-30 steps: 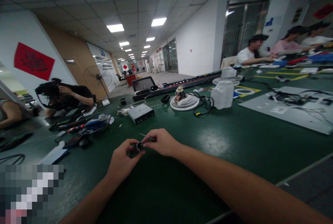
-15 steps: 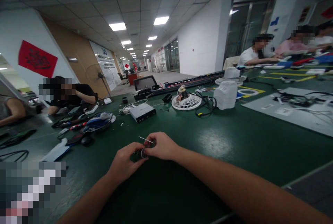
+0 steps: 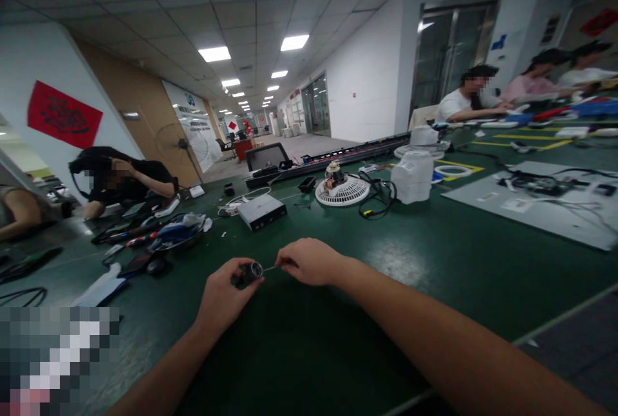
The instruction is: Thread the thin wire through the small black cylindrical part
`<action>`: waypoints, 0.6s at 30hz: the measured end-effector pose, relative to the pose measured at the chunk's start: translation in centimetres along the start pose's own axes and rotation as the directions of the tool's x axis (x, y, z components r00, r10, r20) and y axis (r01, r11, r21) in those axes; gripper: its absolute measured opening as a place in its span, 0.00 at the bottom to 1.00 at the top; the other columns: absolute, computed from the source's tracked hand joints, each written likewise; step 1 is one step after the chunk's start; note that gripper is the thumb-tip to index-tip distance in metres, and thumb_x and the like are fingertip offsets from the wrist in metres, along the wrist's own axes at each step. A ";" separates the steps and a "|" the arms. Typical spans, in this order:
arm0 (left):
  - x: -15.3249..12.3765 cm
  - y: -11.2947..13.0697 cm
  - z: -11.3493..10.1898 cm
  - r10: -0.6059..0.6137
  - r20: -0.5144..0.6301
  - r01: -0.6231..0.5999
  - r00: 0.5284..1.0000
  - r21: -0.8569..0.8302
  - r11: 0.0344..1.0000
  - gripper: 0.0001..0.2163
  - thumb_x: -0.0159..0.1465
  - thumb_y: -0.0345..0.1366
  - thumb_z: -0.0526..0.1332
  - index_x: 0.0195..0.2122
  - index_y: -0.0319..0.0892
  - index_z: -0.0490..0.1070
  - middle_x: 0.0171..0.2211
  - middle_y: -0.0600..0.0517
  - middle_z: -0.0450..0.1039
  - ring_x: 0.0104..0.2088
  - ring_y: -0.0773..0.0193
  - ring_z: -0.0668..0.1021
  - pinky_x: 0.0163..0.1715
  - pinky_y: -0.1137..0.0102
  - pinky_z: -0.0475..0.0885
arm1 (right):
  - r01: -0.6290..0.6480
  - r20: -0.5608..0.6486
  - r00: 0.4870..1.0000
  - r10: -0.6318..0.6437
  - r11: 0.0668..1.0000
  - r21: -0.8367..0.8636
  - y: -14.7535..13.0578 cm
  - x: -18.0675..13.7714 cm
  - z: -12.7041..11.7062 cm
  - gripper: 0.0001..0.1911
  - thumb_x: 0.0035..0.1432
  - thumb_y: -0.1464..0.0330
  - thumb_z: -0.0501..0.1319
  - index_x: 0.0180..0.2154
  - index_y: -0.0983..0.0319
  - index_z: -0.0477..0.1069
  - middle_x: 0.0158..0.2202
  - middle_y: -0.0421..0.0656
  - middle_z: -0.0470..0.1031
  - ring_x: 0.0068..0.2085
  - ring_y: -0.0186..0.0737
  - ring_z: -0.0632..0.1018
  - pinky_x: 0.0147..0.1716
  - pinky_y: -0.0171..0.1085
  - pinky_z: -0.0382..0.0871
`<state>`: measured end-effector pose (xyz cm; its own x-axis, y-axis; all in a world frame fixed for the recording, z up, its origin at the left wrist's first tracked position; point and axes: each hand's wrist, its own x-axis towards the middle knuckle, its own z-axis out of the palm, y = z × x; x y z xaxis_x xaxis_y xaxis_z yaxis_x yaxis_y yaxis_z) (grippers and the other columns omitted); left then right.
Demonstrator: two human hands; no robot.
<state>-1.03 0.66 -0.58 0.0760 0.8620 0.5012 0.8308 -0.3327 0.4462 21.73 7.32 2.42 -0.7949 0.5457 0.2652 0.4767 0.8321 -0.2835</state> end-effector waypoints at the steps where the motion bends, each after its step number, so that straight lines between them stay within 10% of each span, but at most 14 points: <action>1: 0.0 0.1 0.0 0.023 0.018 -0.023 1.000 -0.009 1.000 0.13 0.56 0.37 0.67 0.42 0.45 0.72 0.38 0.52 0.77 0.36 0.59 0.78 0.37 0.64 0.75 | 0.029 0.009 1.000 -0.029 1.000 -0.009 -0.1 0.0 0.0 0.12 0.59 0.70 0.57 0.43 0.58 0.75 0.40 0.42 0.79 0.40 0.40 0.77 0.39 0.37 0.65; 18: -0.3 0.9 -0.2 0.167 0.124 -0.167 0.978 -0.010 0.986 0.14 0.57 0.33 0.66 0.45 0.46 0.72 0.42 0.51 0.76 0.41 0.59 0.78 0.42 0.64 0.74 | -0.040 -0.052 0.998 0.032 0.988 -0.147 -1.7 0.0 -0.3 0.13 0.55 0.68 0.58 0.39 0.58 0.80 0.36 0.43 0.80 0.37 0.44 0.78 0.36 0.38 0.66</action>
<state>-0.43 -0.02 -0.19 0.2817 0.8347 0.4732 0.8005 -0.4763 0.3637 21.04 5.88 3.15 -0.7585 0.5768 0.3034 0.5580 0.8152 -0.1550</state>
